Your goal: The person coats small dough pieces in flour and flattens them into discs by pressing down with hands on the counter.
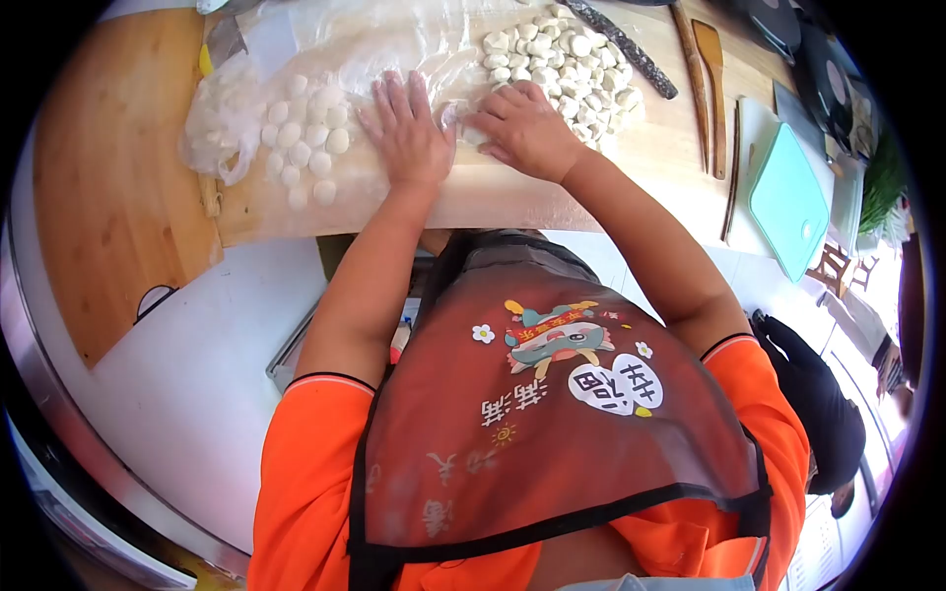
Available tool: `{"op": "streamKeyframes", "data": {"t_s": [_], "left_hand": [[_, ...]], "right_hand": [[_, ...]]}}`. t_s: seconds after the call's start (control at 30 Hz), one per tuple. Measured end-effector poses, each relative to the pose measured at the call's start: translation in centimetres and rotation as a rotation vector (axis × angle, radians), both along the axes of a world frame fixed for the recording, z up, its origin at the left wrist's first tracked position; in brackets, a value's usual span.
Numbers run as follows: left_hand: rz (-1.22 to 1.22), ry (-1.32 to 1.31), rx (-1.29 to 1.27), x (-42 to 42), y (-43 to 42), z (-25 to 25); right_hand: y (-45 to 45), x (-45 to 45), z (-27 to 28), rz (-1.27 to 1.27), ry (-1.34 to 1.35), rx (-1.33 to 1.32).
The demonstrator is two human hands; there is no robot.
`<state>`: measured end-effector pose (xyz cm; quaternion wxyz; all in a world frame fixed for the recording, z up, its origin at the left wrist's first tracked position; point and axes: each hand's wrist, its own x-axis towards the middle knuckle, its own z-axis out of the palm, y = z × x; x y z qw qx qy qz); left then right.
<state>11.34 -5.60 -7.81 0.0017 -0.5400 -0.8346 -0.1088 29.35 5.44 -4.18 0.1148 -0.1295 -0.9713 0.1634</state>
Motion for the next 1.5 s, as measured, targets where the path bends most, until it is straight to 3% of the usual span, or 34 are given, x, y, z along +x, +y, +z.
{"op": "streamKeyframes", "data": {"t_s": [0.2, 0.27, 0.33, 0.43, 0.47, 0.57, 0.63, 0.7, 1.03, 1.17, 1.27, 1.37, 1.47, 1.5], "left_hand": [[-0.085, 0.072, 0.025, -2.1, 0.4, -1.1], [-0.198, -0.015, 0.078, -6.5, 1.3, -1.9], [-0.275, -0.085, 0.068, -9.3, 1.6, -0.5], [-0.240, -0.118, 0.158, -6.4, 1.8, 1.9], [-0.249, -0.227, 0.162, -5.1, 1.0, 0.4], [-0.201, -0.109, 0.052, -1.0, -1.6, -1.2], [-0.220, -0.081, -0.014, -0.7, -1.7, -0.5], [-0.205, -0.009, -0.045, -0.2, -1.1, 0.4], [-0.276, -0.052, 0.036, -1.6, 0.9, -0.2], [-0.269, -0.039, 0.071, -7.0, 0.5, -1.6], [-0.239, -0.065, 0.172, -9.5, 0.0, 0.3], [-0.212, -0.194, 0.236, -7.2, -0.2, 1.6], [-0.184, -0.319, 0.225, -2.3, -0.6, -0.5], [-0.158, -0.249, 0.158, -0.6, -1.0, -0.6]], "right_hand": [[-2.7, -2.7, -0.8, -0.043, -0.013, 0.109], [-5.4, -4.2, -0.8, -0.056, 0.058, 0.160], [-8.0, -5.4, -0.1, -0.120, -0.053, 0.107], [-9.2, -3.5, 1.4, -0.236, -0.041, -0.034], [-9.4, -1.9, 1.2, -0.300, 0.022, -0.068], [-8.6, 2.7, 0.7, -0.503, 0.132, -0.041], [-8.2, 3.7, 1.6, -0.678, -0.044, -0.061], [-7.5, 3.4, 1.9, -0.704, -0.047, 0.000], [-7.6, 0.5, 0.0, -0.730, -0.012, 0.074], [-10.0, -1.6, -1.3, -0.603, 0.102, 0.063], [-11.6, -4.0, -3.5, -0.466, 0.154, 0.097], [-11.6, -5.3, -2.1, -0.378, 0.115, 0.067], [-10.8, -3.4, -0.2, -0.426, 0.119, -0.050], [-10.1, -2.3, 0.2, -0.443, 0.125, -0.085]]}}
